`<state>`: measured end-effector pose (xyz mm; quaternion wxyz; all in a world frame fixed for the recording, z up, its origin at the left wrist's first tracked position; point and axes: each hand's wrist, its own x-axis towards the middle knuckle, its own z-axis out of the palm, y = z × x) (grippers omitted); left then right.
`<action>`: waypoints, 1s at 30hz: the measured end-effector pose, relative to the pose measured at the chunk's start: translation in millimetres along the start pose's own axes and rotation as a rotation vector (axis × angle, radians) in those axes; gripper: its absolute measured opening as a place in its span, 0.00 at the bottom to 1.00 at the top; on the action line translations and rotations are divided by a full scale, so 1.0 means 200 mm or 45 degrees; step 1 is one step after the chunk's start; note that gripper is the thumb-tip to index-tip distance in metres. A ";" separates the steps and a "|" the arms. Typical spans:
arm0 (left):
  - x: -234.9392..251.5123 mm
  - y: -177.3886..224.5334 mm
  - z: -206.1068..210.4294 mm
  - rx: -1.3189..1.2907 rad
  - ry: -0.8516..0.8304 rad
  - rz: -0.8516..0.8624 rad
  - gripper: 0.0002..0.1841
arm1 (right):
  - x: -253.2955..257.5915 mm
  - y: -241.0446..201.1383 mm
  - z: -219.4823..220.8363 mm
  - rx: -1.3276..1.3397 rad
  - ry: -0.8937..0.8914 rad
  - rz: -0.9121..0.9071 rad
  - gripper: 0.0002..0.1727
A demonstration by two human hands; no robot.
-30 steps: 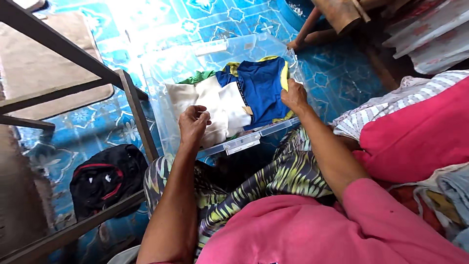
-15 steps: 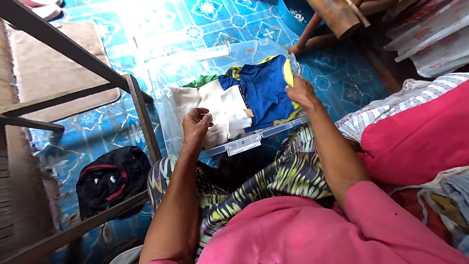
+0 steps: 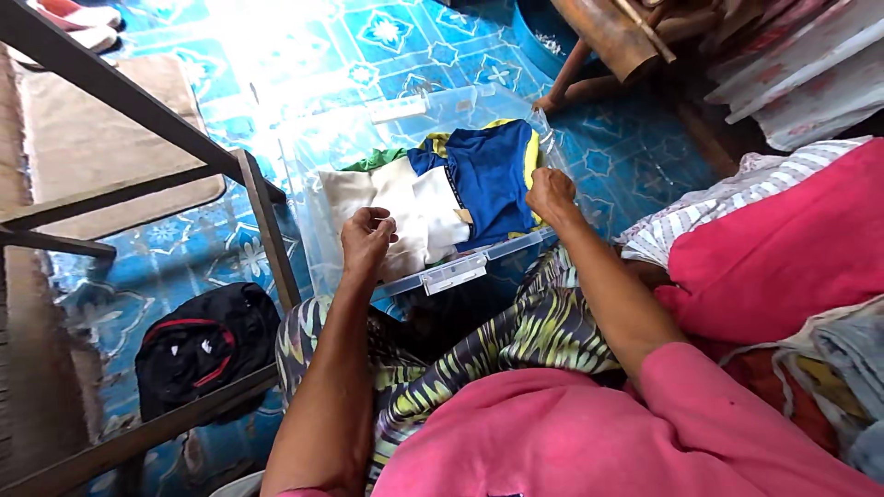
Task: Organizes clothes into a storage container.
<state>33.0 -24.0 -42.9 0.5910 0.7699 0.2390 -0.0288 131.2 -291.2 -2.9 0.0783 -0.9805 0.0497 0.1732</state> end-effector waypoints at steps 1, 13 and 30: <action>0.00 0.00 0.00 0.002 -0.001 -0.002 0.13 | -0.01 -0.02 0.01 0.016 0.017 -0.060 0.14; 0.01 0.00 0.01 -0.006 -0.007 -0.012 0.12 | 0.20 0.08 0.11 0.567 -0.097 0.150 0.31; 0.00 -0.06 -0.05 -0.125 -0.081 0.084 0.14 | -0.51 0.46 -0.67 2.630 0.566 -0.305 0.06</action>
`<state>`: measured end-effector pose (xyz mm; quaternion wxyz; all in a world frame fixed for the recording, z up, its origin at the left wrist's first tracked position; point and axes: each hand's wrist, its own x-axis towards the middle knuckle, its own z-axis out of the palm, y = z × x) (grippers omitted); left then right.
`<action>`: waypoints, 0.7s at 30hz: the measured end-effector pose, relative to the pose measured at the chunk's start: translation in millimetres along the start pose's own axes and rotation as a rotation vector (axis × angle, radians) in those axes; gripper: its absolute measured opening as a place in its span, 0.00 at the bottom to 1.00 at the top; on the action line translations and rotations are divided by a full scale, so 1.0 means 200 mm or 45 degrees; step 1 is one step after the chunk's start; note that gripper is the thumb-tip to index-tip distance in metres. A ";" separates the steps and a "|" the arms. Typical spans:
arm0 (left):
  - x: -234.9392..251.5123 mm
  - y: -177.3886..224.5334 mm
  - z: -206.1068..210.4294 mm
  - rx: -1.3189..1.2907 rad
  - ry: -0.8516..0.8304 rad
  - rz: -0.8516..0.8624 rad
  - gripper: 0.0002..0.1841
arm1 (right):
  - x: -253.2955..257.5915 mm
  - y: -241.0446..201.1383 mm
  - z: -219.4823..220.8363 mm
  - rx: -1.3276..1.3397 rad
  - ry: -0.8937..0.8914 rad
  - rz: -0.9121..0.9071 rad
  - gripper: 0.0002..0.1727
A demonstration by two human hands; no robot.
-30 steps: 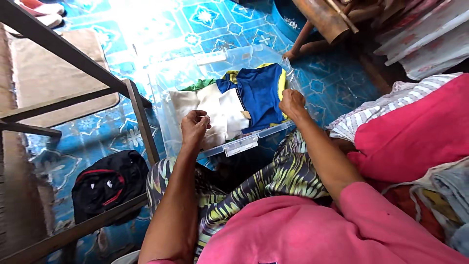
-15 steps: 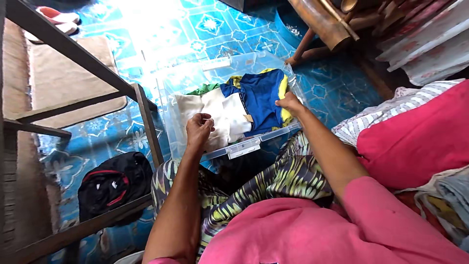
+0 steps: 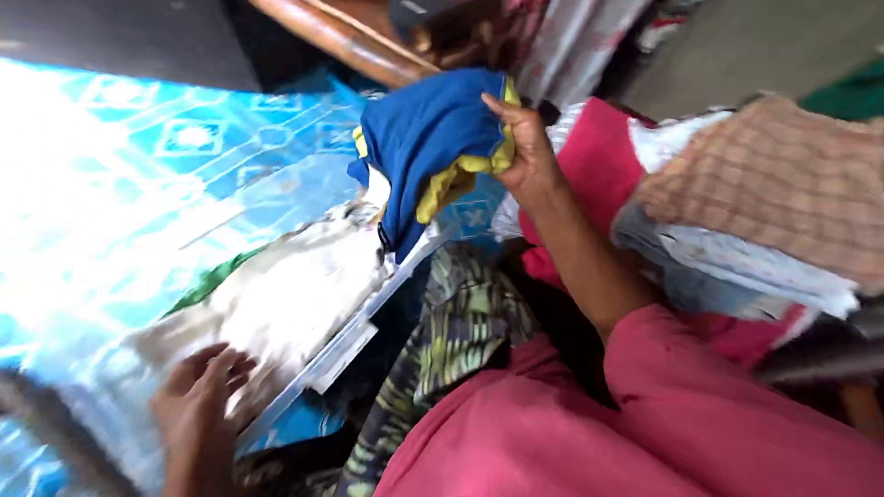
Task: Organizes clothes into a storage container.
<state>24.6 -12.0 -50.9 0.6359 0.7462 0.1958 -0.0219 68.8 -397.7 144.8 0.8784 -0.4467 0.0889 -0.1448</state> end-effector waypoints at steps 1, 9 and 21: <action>0.00 0.00 0.00 -0.004 -0.006 -0.009 0.13 | -0.03 -0.13 -0.03 0.004 0.036 -0.135 0.06; 0.03 0.02 -0.02 0.084 -0.068 -0.087 0.12 | -0.43 -0.97 -0.53 0.045 0.293 -1.271 0.12; -0.06 0.07 0.03 0.042 0.074 -0.082 0.12 | -0.70 -0.44 -0.98 -0.012 1.101 -0.567 0.26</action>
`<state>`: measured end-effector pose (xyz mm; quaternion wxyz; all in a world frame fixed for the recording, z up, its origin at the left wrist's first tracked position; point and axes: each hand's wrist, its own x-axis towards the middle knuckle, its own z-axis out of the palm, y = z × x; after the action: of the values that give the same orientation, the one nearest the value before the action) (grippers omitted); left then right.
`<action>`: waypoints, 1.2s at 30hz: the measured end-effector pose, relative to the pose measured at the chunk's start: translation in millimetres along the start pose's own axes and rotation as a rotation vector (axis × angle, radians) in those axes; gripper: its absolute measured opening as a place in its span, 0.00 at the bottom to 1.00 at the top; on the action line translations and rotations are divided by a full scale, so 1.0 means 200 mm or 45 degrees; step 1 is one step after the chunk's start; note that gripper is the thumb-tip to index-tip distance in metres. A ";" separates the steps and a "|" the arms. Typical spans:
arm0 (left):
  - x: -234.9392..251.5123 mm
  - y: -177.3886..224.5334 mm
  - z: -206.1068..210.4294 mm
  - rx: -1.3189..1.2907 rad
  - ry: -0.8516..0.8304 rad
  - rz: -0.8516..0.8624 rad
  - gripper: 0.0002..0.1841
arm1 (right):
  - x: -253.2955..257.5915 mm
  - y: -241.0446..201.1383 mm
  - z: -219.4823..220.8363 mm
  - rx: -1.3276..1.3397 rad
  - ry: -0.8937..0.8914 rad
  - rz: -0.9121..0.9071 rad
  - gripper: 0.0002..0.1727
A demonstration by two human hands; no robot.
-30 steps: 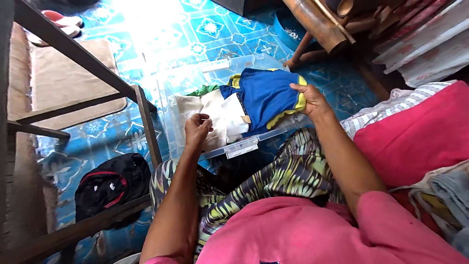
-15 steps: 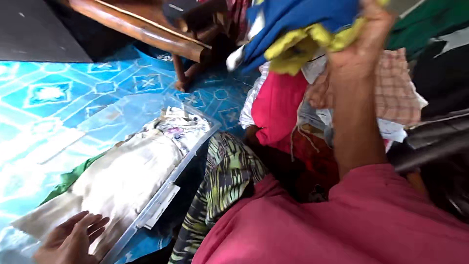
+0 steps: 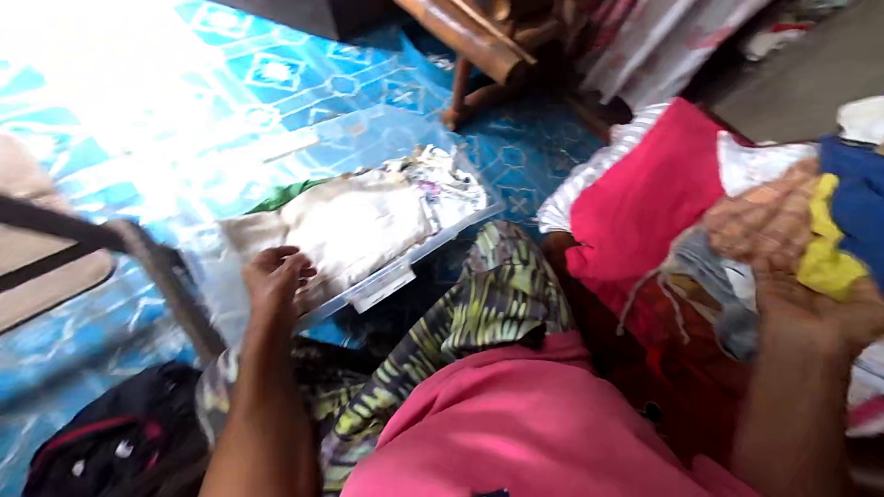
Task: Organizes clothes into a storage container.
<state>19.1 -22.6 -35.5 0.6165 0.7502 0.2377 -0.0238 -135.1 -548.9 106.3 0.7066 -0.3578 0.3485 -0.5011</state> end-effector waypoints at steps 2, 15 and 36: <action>0.02 -0.01 0.00 0.042 -0.027 0.001 0.14 | -0.12 0.10 0.12 -0.167 -0.164 0.138 0.19; 0.06 -0.02 -0.02 0.222 0.178 0.037 0.18 | -0.81 1.25 0.91 -1.712 -2.476 -0.082 0.34; 0.10 0.00 -0.01 0.071 0.256 -0.253 0.32 | -0.96 1.31 0.96 -1.245 -2.478 -0.837 0.09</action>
<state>35.3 -14.7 -42.0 0.5631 0.7384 0.3706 -0.0162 99.7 -270.9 4.9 0.2963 -0.9063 -0.3008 0.0180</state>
